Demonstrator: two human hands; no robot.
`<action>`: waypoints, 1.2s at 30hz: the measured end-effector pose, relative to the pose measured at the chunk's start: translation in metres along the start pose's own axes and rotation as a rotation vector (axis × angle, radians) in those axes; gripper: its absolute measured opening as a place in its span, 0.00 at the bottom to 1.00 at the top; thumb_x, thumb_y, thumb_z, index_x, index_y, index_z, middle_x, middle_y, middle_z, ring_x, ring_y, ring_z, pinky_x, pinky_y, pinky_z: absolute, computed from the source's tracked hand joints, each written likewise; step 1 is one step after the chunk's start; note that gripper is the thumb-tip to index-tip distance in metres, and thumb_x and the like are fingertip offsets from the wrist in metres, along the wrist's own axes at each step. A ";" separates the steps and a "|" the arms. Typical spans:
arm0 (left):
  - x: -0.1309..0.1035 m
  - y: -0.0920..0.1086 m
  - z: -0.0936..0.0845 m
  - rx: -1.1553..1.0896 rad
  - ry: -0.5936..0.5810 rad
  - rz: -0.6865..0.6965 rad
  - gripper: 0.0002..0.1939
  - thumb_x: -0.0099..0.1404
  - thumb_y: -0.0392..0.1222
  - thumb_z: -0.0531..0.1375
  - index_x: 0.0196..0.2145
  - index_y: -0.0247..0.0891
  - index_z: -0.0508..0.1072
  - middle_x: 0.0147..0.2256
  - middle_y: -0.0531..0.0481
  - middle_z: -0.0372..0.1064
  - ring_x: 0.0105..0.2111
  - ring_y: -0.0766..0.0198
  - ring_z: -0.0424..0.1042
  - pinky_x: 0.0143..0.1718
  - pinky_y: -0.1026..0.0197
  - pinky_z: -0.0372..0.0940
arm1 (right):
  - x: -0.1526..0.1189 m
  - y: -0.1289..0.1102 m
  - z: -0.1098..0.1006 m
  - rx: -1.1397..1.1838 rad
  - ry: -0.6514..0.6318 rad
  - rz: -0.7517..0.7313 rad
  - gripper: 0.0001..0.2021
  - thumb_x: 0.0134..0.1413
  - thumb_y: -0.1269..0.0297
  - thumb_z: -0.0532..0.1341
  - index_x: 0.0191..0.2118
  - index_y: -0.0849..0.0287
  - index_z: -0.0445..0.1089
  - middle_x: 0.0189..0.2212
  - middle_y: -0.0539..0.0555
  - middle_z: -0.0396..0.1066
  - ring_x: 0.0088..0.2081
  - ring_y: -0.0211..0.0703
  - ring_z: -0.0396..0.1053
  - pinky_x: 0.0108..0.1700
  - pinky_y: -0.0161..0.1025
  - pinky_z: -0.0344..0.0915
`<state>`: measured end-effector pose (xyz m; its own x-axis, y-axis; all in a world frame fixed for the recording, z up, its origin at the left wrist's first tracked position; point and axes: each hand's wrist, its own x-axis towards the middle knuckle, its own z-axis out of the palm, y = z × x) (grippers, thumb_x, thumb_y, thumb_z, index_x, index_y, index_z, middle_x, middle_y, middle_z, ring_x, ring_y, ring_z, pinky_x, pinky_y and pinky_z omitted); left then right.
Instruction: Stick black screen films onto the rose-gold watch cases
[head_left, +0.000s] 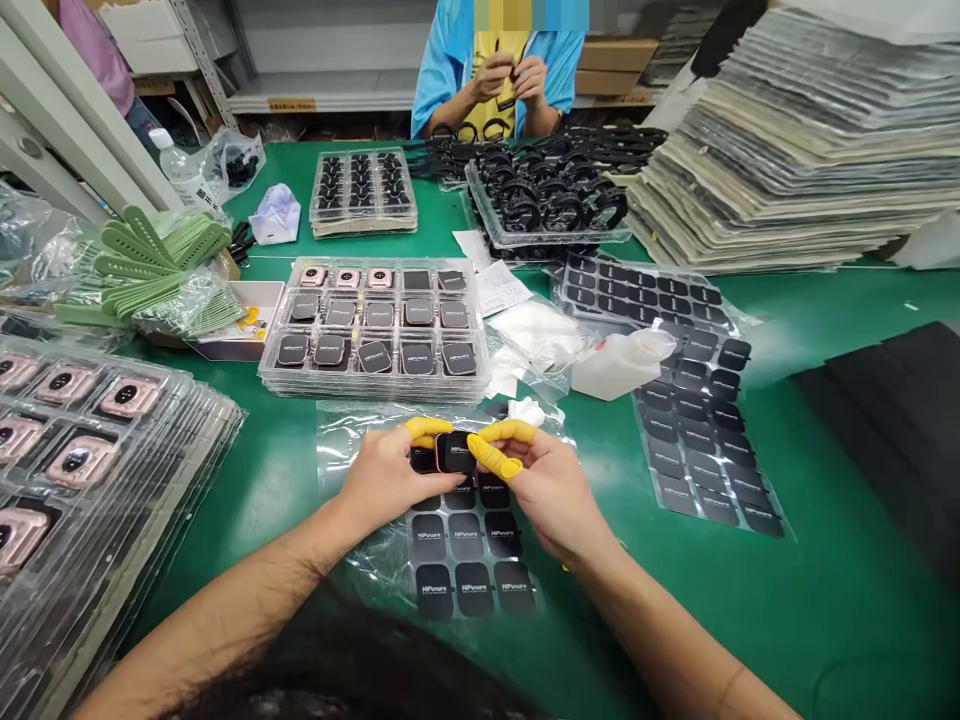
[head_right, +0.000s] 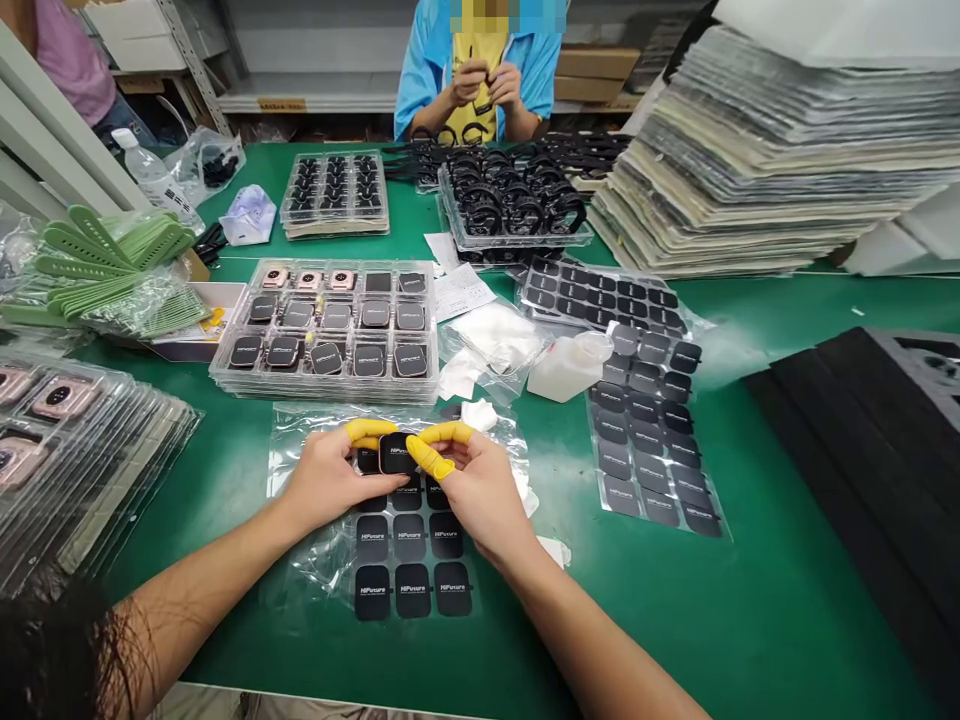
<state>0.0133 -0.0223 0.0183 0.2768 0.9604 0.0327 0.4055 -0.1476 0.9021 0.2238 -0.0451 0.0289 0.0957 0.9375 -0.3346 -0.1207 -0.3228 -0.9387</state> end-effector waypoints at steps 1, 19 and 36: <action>0.000 -0.001 0.000 0.017 -0.005 0.015 0.26 0.58 0.38 0.84 0.54 0.44 0.90 0.44 0.51 0.94 0.45 0.50 0.94 0.54 0.52 0.88 | 0.001 0.001 0.000 0.010 0.003 0.026 0.32 0.28 0.37 0.93 0.33 0.51 0.84 0.33 0.53 0.83 0.37 0.50 0.79 0.44 0.47 0.81; 0.001 0.003 -0.004 0.054 -0.047 0.047 0.26 0.58 0.36 0.82 0.55 0.46 0.91 0.43 0.53 0.94 0.42 0.55 0.93 0.48 0.57 0.87 | 0.005 -0.002 -0.003 0.038 -0.053 0.150 0.32 0.23 0.44 0.95 0.32 0.53 0.84 0.33 0.52 0.83 0.35 0.47 0.81 0.39 0.43 0.85; 0.000 0.003 -0.004 0.103 -0.049 0.027 0.25 0.59 0.39 0.82 0.55 0.46 0.92 0.41 0.53 0.94 0.39 0.55 0.91 0.44 0.58 0.85 | 0.005 -0.001 -0.005 0.020 -0.065 0.126 0.31 0.27 0.42 0.94 0.32 0.53 0.84 0.31 0.51 0.82 0.31 0.44 0.79 0.39 0.45 0.85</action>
<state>0.0107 -0.0217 0.0228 0.3307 0.9432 0.0332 0.4837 -0.1996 0.8522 0.2293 -0.0412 0.0276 0.0142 0.8963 -0.4431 -0.1477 -0.4364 -0.8875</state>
